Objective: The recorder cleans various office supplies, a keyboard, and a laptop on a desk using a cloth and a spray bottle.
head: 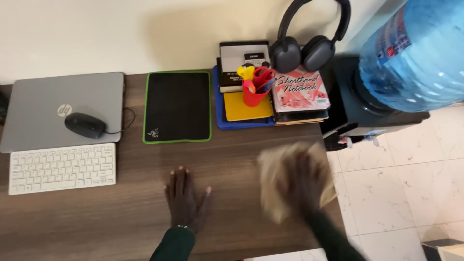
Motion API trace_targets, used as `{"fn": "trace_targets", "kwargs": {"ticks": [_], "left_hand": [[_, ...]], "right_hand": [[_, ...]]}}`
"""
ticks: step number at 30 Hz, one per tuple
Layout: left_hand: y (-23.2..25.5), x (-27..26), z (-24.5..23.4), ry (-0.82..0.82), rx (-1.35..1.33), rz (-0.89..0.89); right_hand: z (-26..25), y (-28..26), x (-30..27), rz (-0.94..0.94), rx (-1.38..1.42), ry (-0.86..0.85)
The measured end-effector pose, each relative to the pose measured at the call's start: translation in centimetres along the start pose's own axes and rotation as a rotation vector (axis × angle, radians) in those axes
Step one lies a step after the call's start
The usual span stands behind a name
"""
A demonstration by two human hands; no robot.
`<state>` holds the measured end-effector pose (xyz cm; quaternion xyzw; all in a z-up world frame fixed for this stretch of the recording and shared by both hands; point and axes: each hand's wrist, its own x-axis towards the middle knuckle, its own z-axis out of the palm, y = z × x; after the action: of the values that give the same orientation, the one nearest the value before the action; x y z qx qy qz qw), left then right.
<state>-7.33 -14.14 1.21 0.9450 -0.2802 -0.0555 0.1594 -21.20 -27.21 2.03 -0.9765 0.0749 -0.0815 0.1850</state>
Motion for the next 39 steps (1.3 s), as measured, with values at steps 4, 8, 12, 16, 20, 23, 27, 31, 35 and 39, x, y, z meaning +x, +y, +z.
{"fn": "trace_targets", "kwargs": {"ticks": [4, 8, 12, 16, 20, 23, 27, 31, 35, 39], "left_hand": [[0.3, 0.9, -1.5, -0.122, -0.012, -0.101], [0.6, 0.1, -1.2, 0.022, -0.200, -0.066], [1.7, -1.4, 0.8, 0.127, -0.217, -0.066], [2.7, -2.5, -0.5, 0.151, -0.135, 0.185], [3.4, -1.1, -2.0, 0.115, -0.130, 0.118], [2.8, -0.6, -3.4, 0.075, -0.249, 0.001], [0.6, -2.0, -4.1, 0.116, -0.617, -0.110], [-3.8, -3.6, -4.1, 0.193, -0.567, -0.115], [-7.1, -5.0, -5.2, 0.225, -0.590, -0.150], [-10.8, -5.7, -7.0, 0.301, -0.552, -0.143]], "right_hand": [[0.9, -0.8, 0.5, -0.030, -0.015, 0.026], [1.0, -1.9, -0.7, -0.062, -0.031, 0.032], [0.3, -1.8, -1.1, -0.090, -0.072, 0.042], [-0.3, 12.3, -6.6, 0.063, -0.193, 0.128], [-3.5, 19.3, -0.6, 0.310, -0.311, 0.257], [0.0, 19.5, 4.9, 0.600, -0.398, 0.324], [5.1, 12.9, 9.0, 0.636, -0.414, 0.287], [5.5, 0.3, 10.8, 0.497, -0.375, 0.336], [6.8, -7.9, 11.0, 0.470, -0.237, 0.239], [8.4, -14.8, 11.5, 0.430, -0.165, 0.212]]}}
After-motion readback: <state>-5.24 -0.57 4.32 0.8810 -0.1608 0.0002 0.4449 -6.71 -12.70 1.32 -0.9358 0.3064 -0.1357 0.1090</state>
